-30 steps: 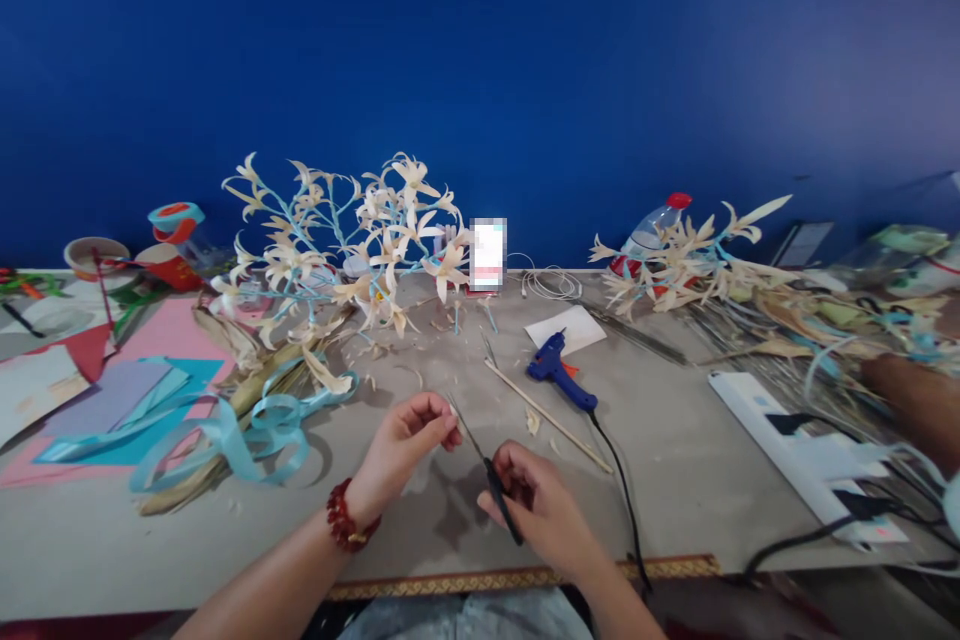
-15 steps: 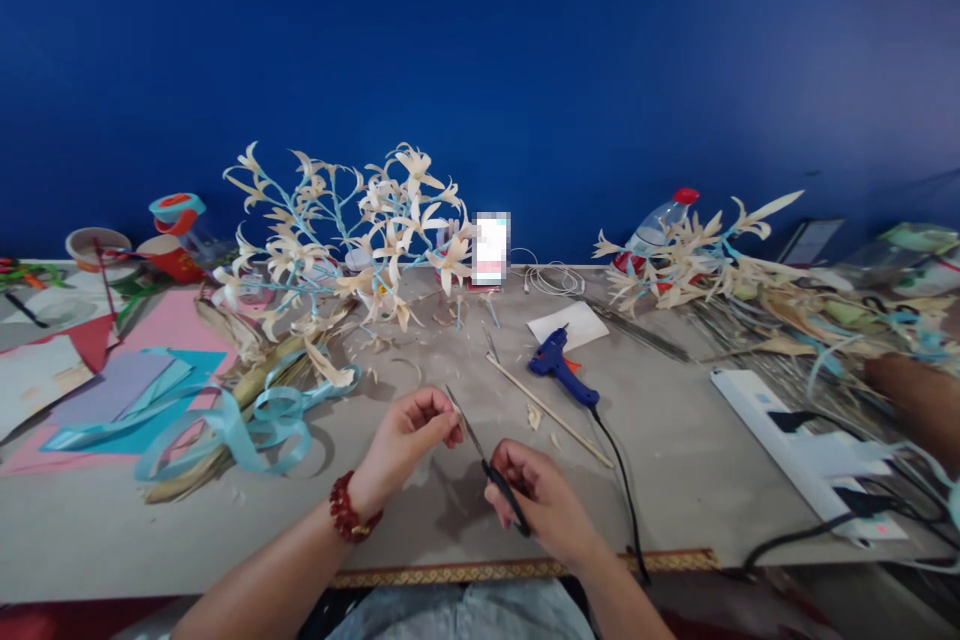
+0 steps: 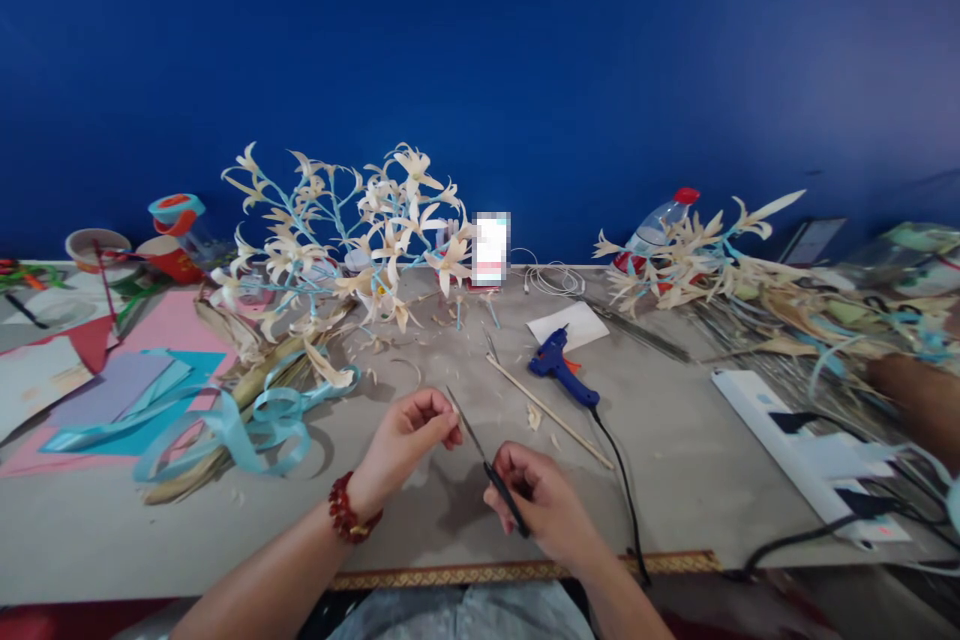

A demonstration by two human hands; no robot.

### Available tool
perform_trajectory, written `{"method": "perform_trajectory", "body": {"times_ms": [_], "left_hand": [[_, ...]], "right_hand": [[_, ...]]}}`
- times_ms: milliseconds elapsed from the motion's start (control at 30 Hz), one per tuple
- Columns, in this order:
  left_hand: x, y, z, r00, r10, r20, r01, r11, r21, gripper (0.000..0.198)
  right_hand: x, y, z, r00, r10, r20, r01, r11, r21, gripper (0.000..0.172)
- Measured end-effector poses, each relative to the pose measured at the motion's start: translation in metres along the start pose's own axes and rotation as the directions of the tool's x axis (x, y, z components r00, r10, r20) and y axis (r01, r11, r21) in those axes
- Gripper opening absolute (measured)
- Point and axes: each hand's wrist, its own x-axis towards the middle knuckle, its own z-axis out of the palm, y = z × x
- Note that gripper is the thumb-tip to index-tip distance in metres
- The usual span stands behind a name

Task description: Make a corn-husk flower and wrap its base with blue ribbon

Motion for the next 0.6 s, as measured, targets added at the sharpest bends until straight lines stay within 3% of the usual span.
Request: {"method": "perform_trajectory", "body": {"times_ms": [367,600], "left_hand": [[0.0,-0.002,-0.0014,1.0,0.013,0.008,-0.013,1.0,-0.016,0.026],[0.0002,-0.0018,-0.0014,1.0,0.013,0.003,-0.013,1.0,-0.027,0.026]], "right_hand": [[0.0015,0.0074,-0.0037,0.997,-0.067,0.03,0.068,0.997,-0.038,0.038],[0.0016,0.0086,-0.0018,0.999,-0.03,0.01,0.031,0.999,-0.029,0.038]]}}
